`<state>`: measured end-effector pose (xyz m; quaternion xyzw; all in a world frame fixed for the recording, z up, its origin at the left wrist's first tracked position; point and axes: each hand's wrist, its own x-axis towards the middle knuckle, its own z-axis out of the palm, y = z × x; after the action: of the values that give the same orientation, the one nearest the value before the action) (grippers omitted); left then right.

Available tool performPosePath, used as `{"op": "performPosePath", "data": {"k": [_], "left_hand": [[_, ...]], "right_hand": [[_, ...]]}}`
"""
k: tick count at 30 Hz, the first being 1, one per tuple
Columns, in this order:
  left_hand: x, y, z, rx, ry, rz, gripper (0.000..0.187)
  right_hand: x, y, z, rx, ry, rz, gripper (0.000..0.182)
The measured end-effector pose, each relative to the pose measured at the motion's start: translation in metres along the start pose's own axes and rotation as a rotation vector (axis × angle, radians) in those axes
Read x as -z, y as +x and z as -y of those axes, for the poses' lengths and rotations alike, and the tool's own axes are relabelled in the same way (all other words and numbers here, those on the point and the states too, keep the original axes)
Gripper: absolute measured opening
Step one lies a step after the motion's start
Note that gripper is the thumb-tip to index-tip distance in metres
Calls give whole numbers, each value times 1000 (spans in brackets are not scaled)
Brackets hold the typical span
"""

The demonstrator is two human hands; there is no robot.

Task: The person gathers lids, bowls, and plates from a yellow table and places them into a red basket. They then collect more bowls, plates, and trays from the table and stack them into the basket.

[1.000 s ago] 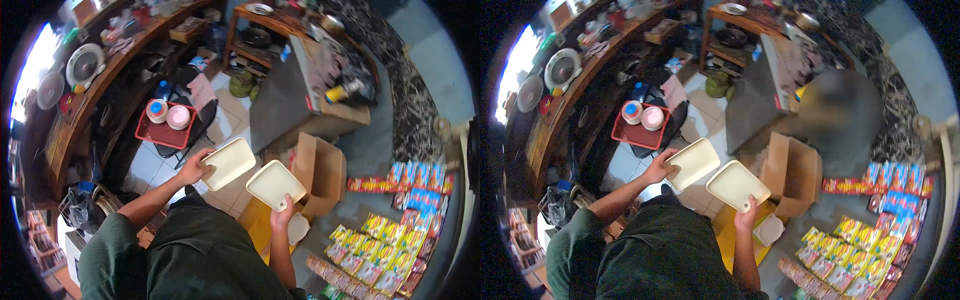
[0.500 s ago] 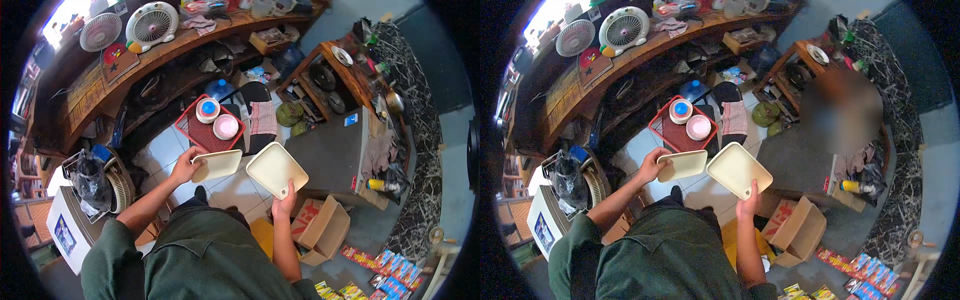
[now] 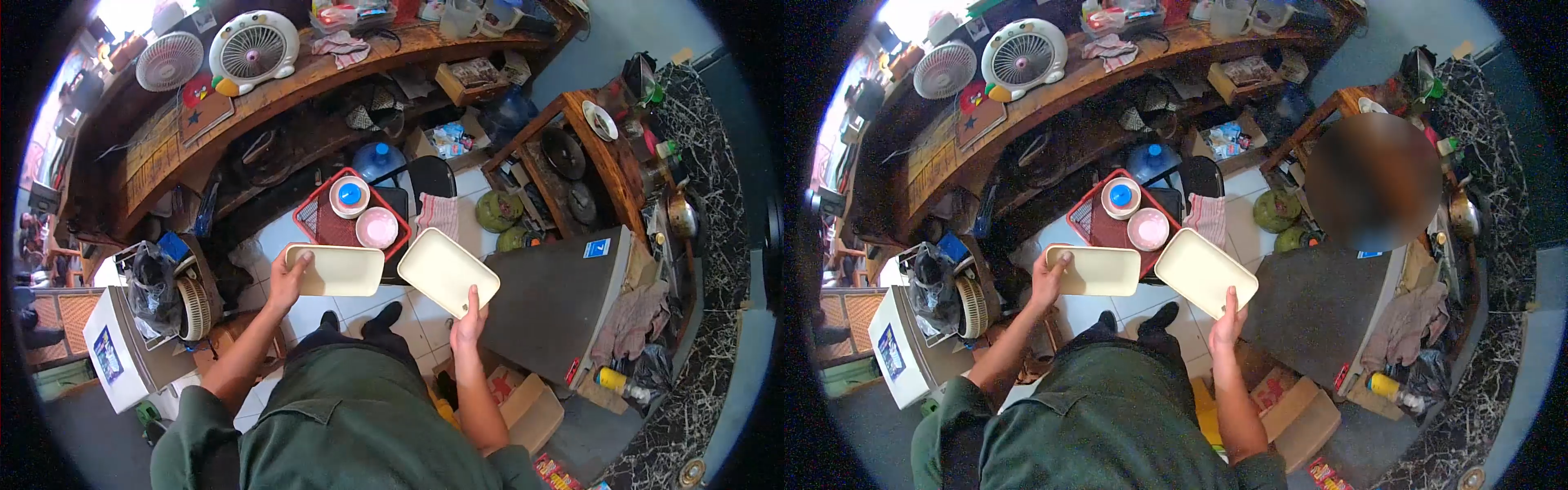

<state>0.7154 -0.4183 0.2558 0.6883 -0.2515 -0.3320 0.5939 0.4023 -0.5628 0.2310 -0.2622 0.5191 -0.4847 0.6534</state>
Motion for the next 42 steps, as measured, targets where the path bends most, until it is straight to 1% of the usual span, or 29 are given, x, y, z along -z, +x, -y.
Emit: {"op": "performPosePath", "data": {"k": [2, 6, 9, 10, 12, 13, 16, 17, 18, 20, 22, 23, 24, 25, 26, 27, 28, 29, 30, 31, 32, 33, 34, 35, 36, 38, 40, 41, 42], "left_hand": [[-5, 3, -13, 41, -39, -56, 16], [-4, 3, -24, 63, -34, -145, 17], [-1, 5, -27, 113, -43, -200, 21], [-1, 6, -27, 112, -51, -216, 21], [0, 9, -28, 159, -158, -209, 22], [3, 12, -26, 156, -168, -219, 22], [16, 22, -18, 105, -123, -220, 23], [19, 26, -17, 117, -116, -231, 23], [24, 30, -16, 132, -107, -238, 24], [36, 43, -4, 147, -154, -177, 26], [46, 61, 8, 75, -196, -121, 29], [49, 68, 10, 0, -166, -107, 37], [52, 75, 12, 13, -172, -91, 37], [53, 81, 10, 41, -258, -110, 40], [54, 86, 9, 73, -346, -133, 44], [60, 91, 10, 127, -338, -106, 50], [66, 99, 22, 146, -345, -98, 50], [72, 107, 34, 164, -295, -68, 48], [76, 112, 47, 188, -239, -38, 47], [79, 118, 54, 191, -184, -10, 41], [79, 124, 61, 222, -171, -1, 41], [78, 128, 68, 231, -105, -13, 38], [75, 134, 76, 236, -39, -23, 35], [72, 140, 81, 225, 32, -24, 33], [69, 143, 100, 258, 30, -17, 33], [58, 154, 117, 290, 16, 42, 32], [50, 165, 130, 318, 1, 77, 31], [46, 172, 140, 320, -21, 104, 30], [43, 181, 152, 347, -14, 96, 30]], "right_hand": [[-6, 21, 3, 75, -159, 97, 51], [-31, 48, 0, 8, -205, 207, 49], [-55, 62, -15, -14, -263, 345, 46], [-63, 63, -25, 36, -328, 339, 45], [-97, 43, -15, 2, -381, 440, 51], [-102, 44, -26, -76, -381, 487, 49], [-136, 29, -42, -21, -336, 564, 45], [-144, 26, -48, -11, -388, 585, 44], [-150, 24, -54, -9, -391, 583, 44], [-170, 13, -57, -54, -434, 592, 44], [-186, 8, -69, -62, -435, 592, 44], [-195, 4, -75, -50, -445, 589, 44], [-203, 0, -80, -42, -460, 582, 44], [-216, -6, -80, -46, -492, 575, 45], [-220, -4, -93, -55, -510, 554, 45], [-220, 0, -109, -64, -485, 546, 46], [-227, 3, -117, -71, -456, 541, 48], [-227, 4, -122, -142, -509, 517, 48], [-228, 7, -129, -164, -515, 499, 48], [-226, 10, -138, -191, -484, 531, 49], [-234, 11, -142, -218, -447, 561, 49], [-240, 10, -145, -153, -483, 532, 46], [-239, 19, -155, -183, -480, 508, 46], [-234, 25, -166, -226, -551, 500, 45], [-225, 27, -175, -280, -623, 487, 43], [-214, 46, -191, -334, -571, 459, 40], [-204, 63, -196, -275, -514, 465, 39], [-202, 72, -198, -265, -484, 411, 37], [-193, 83, -190, -344, -507, 390, 34]]}}
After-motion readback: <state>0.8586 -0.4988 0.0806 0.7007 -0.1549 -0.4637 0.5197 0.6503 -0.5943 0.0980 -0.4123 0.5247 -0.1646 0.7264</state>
